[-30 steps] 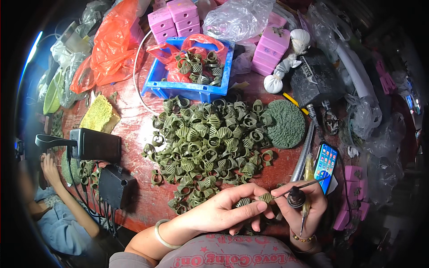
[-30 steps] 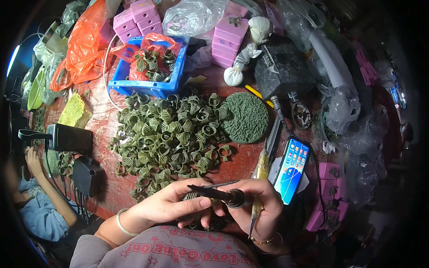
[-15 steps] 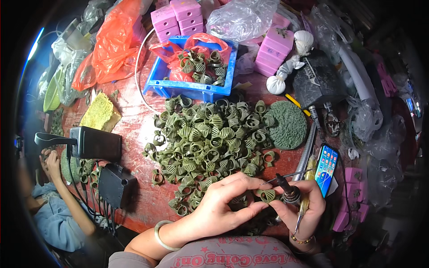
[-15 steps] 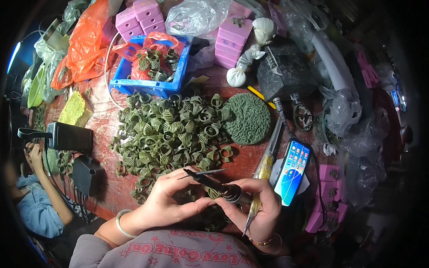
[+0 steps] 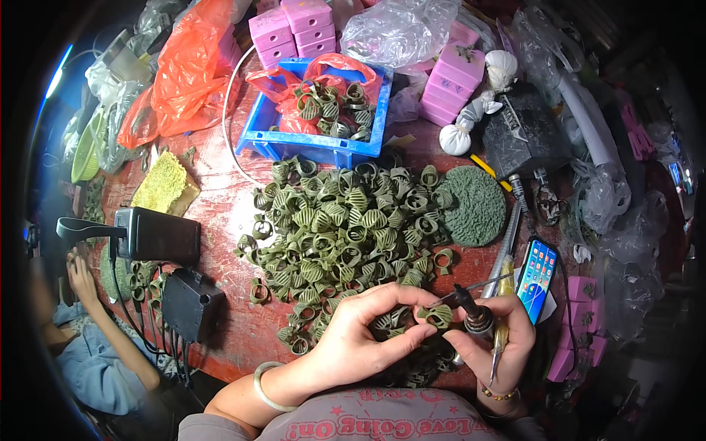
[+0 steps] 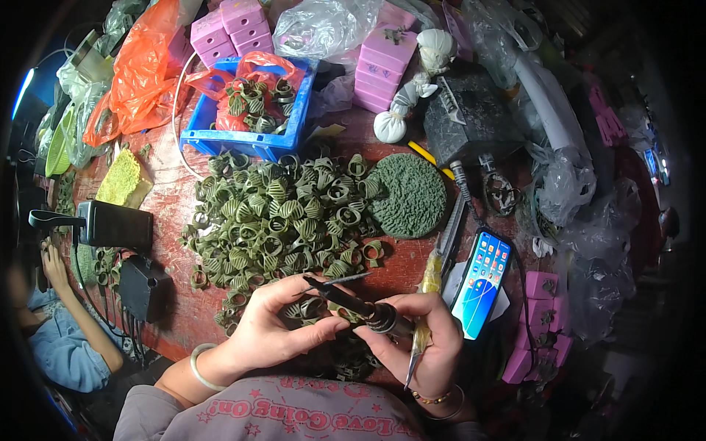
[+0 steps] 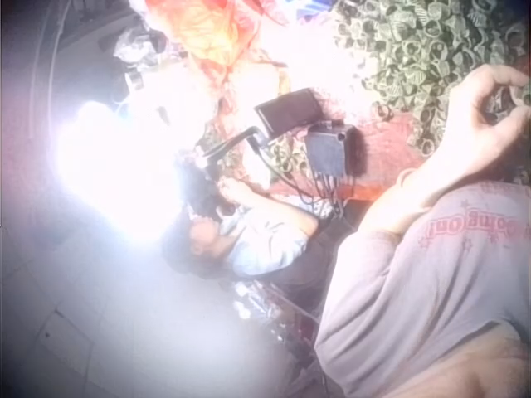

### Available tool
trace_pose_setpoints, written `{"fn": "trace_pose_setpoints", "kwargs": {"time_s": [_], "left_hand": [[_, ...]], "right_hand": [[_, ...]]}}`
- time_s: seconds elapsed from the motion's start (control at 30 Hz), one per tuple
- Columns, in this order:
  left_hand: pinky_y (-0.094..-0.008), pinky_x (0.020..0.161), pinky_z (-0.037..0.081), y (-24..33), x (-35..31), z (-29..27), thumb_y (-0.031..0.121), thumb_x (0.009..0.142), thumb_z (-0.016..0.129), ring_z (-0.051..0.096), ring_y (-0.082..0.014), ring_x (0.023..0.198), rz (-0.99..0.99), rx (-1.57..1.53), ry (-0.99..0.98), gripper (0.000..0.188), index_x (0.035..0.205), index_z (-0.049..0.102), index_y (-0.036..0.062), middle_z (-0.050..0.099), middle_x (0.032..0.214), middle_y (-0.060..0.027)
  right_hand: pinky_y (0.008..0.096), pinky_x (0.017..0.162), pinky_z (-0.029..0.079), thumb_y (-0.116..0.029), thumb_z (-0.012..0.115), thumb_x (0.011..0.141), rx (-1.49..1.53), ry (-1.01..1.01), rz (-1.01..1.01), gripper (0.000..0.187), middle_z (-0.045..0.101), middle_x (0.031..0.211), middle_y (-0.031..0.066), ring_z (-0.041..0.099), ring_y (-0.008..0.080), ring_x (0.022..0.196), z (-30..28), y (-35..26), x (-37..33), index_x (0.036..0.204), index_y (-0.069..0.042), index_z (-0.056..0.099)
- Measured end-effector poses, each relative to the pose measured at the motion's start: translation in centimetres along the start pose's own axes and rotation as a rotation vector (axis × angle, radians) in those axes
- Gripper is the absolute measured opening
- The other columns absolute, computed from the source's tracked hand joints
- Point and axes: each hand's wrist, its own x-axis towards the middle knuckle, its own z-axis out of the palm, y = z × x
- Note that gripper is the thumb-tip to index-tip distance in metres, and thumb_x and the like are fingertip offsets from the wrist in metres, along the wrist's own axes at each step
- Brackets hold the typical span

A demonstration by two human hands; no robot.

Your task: Using a soldering iron to melt and fuse plastic hair clip components together.

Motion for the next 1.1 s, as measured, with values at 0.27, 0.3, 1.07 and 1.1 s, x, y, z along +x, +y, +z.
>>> {"fn": "trace_pose_setpoints", "kwargs": {"time_s": [0.27,0.3,1.07,1.1], "left_hand": [[-0.0303,0.082,0.048,-0.5,0.1,-0.4,-0.002,0.078,0.065,0.062,-0.0193,0.089,0.112,0.039,-0.005,0.021,0.098,0.066,0.0013,0.066,0.093,-0.0086],[-0.0303,0.082,0.048,-0.5,0.1,-0.4,-0.002,0.078,0.065,0.062,-0.0193,0.089,0.114,0.042,-0.004,0.021,0.098,0.066,0.0013,0.066,0.093,-0.0086],[-0.0370,0.088,0.048,8.0,11.2,-9.4,-0.002,0.073,0.066,0.058,-0.0320,0.103,0.598,1.299,0.328,0.028,0.099,0.067,0.0086,0.063,0.107,-0.0101],[-0.0370,0.088,0.048,8.6,9.9,-8.3,-0.002,0.073,0.066,0.058,-0.0320,0.103,0.590,1.299,0.323,0.028,0.099,0.067,0.0086,0.063,0.107,-0.0101]], "right_hand": [[0.0230,0.067,0.051,0.002,0.074,0.077,0.030,0.041,0.049,0.026,0.069,0.085,0.0093,0.063,0.0093,0.074,0.2,0.2,-0.3,0.091,0.000,0.053],[0.0229,0.067,0.050,0.002,0.074,0.077,0.044,0.044,0.062,0.025,0.068,0.084,0.0091,0.063,0.0091,0.074,0.2,0.1,-0.3,0.091,0.000,0.053],[0.0188,0.059,0.043,0.002,0.074,0.078,0.070,0.213,0.049,0.023,0.062,0.077,0.0004,0.055,0.0037,0.068,-0.8,0.3,-0.2,0.090,-0.002,0.056],[0.0189,0.058,0.042,0.003,0.074,0.077,0.053,0.223,0.031,0.023,0.062,0.076,0.0002,0.055,0.0036,0.067,-0.8,0.3,-0.2,0.090,-0.002,0.055]]}}
